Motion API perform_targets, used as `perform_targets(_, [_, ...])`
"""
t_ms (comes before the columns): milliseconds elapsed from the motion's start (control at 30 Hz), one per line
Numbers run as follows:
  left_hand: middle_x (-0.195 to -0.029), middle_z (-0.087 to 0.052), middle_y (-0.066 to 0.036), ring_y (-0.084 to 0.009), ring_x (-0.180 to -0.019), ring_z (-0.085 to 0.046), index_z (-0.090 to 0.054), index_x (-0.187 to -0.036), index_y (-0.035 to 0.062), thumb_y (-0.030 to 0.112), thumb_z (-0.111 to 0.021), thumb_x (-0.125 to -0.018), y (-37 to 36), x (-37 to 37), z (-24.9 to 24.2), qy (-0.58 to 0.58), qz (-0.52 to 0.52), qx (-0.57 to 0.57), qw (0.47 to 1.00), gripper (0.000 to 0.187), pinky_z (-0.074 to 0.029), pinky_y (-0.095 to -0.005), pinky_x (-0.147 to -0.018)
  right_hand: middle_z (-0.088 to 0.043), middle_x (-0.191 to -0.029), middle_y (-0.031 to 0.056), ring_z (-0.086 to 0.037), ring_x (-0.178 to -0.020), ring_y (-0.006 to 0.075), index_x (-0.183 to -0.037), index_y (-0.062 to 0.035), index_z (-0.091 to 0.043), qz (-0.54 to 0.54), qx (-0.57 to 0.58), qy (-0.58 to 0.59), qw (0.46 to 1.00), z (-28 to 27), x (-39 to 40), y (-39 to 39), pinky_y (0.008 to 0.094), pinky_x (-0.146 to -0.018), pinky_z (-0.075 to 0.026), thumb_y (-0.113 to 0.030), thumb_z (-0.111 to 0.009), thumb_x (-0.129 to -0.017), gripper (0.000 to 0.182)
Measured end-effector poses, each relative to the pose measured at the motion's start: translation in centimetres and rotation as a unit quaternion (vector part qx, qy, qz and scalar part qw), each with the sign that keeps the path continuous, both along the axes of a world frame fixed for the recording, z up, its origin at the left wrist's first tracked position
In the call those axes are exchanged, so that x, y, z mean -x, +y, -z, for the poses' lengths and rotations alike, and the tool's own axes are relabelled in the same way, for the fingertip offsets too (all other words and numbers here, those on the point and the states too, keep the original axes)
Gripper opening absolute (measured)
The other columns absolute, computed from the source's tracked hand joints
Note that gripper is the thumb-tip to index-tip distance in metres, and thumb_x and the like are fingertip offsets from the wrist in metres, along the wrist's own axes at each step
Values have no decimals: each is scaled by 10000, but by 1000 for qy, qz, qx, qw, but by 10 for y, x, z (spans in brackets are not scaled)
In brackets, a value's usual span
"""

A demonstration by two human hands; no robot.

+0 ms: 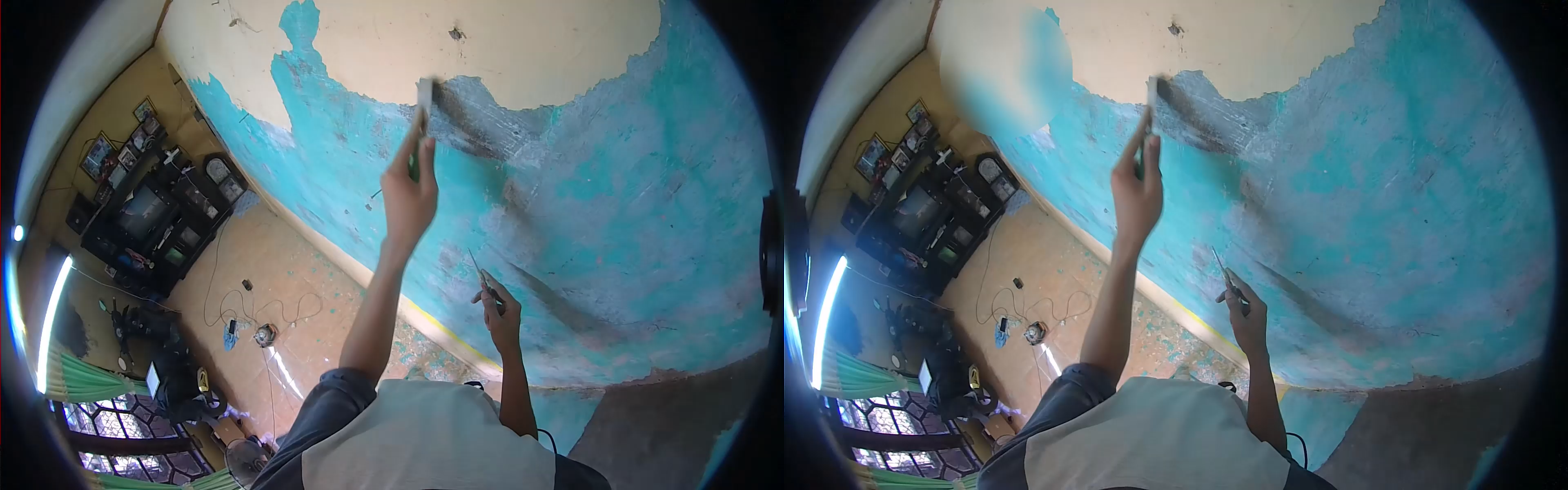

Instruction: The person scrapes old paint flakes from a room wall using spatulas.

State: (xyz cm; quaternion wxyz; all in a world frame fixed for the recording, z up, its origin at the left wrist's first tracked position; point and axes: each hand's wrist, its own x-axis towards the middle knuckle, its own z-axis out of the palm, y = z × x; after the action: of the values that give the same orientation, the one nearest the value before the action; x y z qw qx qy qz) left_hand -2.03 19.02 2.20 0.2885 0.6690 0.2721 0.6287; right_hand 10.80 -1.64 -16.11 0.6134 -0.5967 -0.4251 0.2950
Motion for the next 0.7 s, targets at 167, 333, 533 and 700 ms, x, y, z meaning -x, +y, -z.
perform_targets(167, [-1308,-713,-232,-149,-978,-678,-528,-1514,-22,213,-530,-1123,3,10,-33,-6,19,57,998,457,-540,-297,-842,-726,-893,59,-387,-506,3,-1460,-48,-614,4,6,2,1000,-4,1,-1,204,-445,-326,-111,-600,-1056,408])
perform_targets(333, [-1445,-610,-273,-303,-1375,-575,-526,-1504,-37,160,-520,-1117,-18,-3,-3,-23,61,50,997,435,-471,-406,-1117,-725,-892,60,-389,-503,5,-1462,-47,-612,13,3,6,1000,-3,-4,1,205,-442,-324,-102,-595,-1057,409])
perform_targets(533, [-1367,-679,-250,-190,-1266,-628,-533,-1504,-32,227,-536,-1123,-5,12,-15,-9,56,64,996,461,-498,-325,-1014,-725,-895,63,-386,-500,4,-1468,-44,-605,4,2,7,1000,-2,-3,1,203,-442,-323,-96,-591,-1057,415])
perform_targets(700, [-1201,-749,-158,-48,-674,-470,-534,-1527,21,234,-528,-1129,-10,12,-15,41,47,141,988,451,-414,-251,-596,-722,-892,64,-381,-497,3,-1469,-41,-603,4,8,-2,1000,0,-2,2,204,-442,-320,-86,-584,-1055,417])
